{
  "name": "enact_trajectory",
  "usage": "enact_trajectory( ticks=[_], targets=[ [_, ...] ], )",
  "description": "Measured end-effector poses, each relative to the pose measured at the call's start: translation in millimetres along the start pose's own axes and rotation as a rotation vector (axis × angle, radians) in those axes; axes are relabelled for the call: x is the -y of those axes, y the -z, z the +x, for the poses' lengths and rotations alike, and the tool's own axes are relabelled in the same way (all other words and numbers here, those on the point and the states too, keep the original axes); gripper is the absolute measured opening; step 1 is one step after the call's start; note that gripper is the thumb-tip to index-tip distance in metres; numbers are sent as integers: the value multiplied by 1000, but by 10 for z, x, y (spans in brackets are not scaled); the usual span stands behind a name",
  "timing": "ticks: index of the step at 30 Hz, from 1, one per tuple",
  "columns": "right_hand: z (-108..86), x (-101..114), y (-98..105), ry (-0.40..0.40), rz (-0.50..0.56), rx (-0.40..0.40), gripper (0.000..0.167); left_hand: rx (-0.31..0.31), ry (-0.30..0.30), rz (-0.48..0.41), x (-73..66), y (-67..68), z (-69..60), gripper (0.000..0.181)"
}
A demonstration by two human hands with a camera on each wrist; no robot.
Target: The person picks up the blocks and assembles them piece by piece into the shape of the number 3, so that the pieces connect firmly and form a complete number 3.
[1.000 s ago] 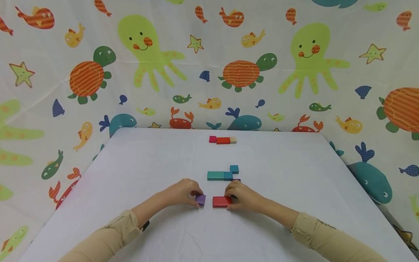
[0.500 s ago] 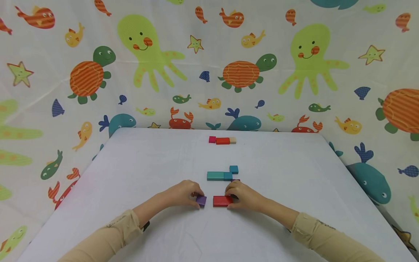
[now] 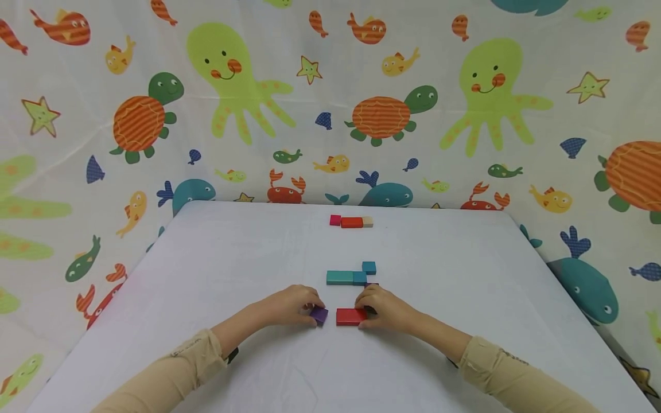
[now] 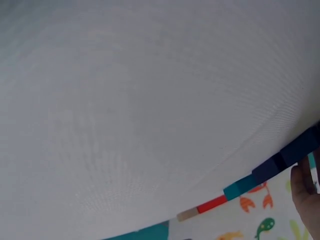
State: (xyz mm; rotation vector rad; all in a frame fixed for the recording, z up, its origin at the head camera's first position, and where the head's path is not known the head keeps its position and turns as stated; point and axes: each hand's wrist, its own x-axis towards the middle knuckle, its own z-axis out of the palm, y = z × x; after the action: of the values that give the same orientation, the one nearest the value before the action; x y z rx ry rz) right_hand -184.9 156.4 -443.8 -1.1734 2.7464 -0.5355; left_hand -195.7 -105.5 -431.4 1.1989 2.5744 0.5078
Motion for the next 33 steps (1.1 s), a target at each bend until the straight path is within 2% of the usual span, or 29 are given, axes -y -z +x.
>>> enact_trajectory(
  ticks=[9, 17, 33],
  targets=[
    [-3, -21, 20, 5, 17, -2, 34, 3, 2, 22, -29, 12, 47, 33],
    [19, -24, 30, -13, 30, 23, 34, 6, 29, 30, -25, 19, 82, 33],
    [87, 32, 54, -24, -9, 78, 32, 12, 11, 28, -31, 1, 145, 33]
  ],
)
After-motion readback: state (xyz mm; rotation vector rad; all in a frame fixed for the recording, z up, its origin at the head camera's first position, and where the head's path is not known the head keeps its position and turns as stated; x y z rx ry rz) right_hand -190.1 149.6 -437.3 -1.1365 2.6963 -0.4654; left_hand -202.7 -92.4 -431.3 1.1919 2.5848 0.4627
